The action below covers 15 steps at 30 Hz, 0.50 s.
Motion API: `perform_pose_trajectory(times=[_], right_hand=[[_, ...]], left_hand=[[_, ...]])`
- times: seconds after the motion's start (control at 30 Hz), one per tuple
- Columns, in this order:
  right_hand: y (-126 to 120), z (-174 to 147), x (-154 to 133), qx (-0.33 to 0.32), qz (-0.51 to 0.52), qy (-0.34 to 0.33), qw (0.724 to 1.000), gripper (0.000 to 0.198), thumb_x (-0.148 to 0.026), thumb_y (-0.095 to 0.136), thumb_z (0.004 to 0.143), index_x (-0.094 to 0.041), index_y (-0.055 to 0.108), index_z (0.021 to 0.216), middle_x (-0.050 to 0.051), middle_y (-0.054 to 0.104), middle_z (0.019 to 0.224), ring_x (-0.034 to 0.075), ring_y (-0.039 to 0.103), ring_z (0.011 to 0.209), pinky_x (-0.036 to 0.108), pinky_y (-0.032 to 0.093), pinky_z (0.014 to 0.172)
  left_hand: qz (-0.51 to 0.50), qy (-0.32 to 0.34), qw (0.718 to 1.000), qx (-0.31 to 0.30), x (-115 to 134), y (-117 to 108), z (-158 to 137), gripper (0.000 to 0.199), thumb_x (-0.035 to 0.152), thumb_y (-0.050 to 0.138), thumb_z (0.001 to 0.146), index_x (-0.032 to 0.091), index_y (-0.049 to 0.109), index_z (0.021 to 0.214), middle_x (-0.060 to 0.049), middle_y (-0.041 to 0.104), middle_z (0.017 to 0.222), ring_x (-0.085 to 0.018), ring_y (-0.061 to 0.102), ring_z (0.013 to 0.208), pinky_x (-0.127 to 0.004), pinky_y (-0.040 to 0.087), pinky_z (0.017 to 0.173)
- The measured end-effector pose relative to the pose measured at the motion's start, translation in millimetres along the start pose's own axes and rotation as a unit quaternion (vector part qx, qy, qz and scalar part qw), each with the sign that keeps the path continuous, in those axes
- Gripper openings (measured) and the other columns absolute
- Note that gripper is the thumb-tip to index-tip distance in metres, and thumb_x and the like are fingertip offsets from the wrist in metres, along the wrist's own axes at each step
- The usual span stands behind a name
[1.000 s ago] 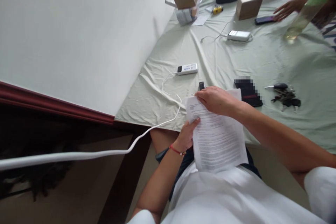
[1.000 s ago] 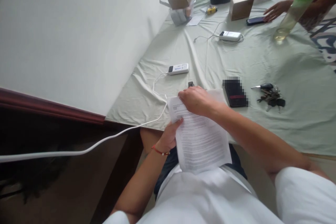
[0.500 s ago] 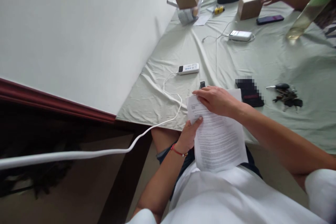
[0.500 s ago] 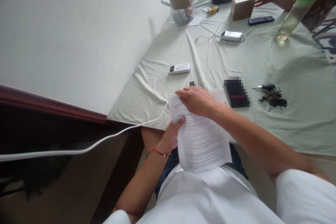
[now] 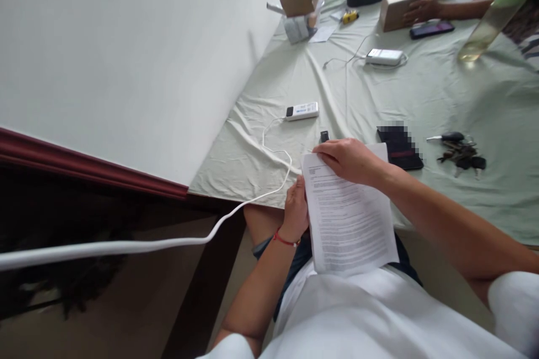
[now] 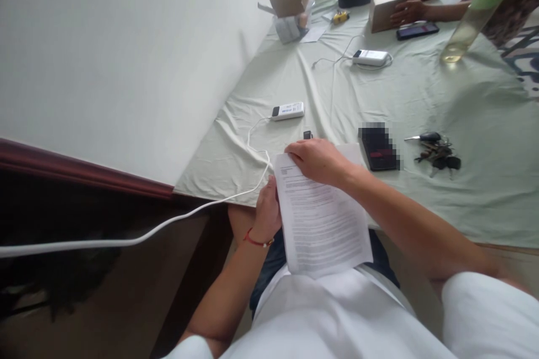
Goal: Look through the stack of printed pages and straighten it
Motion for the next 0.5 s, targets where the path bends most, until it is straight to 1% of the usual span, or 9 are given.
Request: perform_pose_trajectory(times=[0.1,0.17,0.27,0.4,0.5], right_hand=[[-3,0,1,0.0,0.01,0.002,1.0,0.038,-0.029,0.043,0.106,-0.019,0.078,0.117,0.01,0.08,0.116,0.026,0.074,0.104,0.033,0.048,0.091],[-6,-1,1,0.003,0.026,-0.003,1.0,0.038,-0.028,0.044,0.105,-0.019,0.079,0.116,0.01,0.08,0.116,0.025,0.074,0.104,0.033,0.048,0.092],[-8,-2,2,0.012,0.053,-0.012,0.998,0.037,-0.027,0.045,0.104,-0.019,0.079,0.117,0.009,0.08,0.115,0.024,0.073,0.104,0.032,0.048,0.092],[-10,-4,1,0.018,0.082,-0.02,0.996,0.036,-0.028,0.046,0.103,-0.019,0.079,0.114,0.008,0.08,0.11,0.022,0.073,0.099,0.031,0.048,0.089],[-11,-4,1,0.016,0.092,-0.01,0.996,0.033,-0.029,0.047,0.102,-0.019,0.078,0.107,0.006,0.08,0.099,0.019,0.071,0.088,0.028,0.046,0.082]], left_hand=[[-0.026,0.017,0.999,-0.032,7,12,-2,0.059,0.077,0.083,0.068,0.021,0.077,0.087,-0.005,0.081,0.086,-0.03,0.076,0.107,-0.038,0.059,0.087],[-0.042,0.003,0.998,-0.052,7,17,-3,0.06,0.076,0.085,0.067,0.021,0.078,0.09,-0.006,0.082,0.089,-0.031,0.076,0.11,-0.039,0.06,0.088],[-0.062,-0.021,0.995,-0.07,3,20,-1,0.063,0.076,0.086,0.066,0.021,0.078,0.096,-0.007,0.083,0.096,-0.032,0.075,0.115,-0.041,0.06,0.092],[-0.077,-0.053,0.993,-0.078,-3,18,3,0.066,0.077,0.086,0.064,0.02,0.077,0.097,-0.008,0.083,0.099,-0.033,0.073,0.118,-0.044,0.059,0.096],[-0.076,-0.053,0.994,-0.065,-3,18,5,0.065,0.076,0.086,0.064,0.02,0.076,0.095,-0.007,0.083,0.095,-0.033,0.075,0.115,-0.043,0.06,0.095]])
Point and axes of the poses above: each hand's wrist, its own z-axis towards the middle knuckle, its own y-axis out of the palm, x = y × z, the point moved 6 cm from there along z, towards the middle knuckle
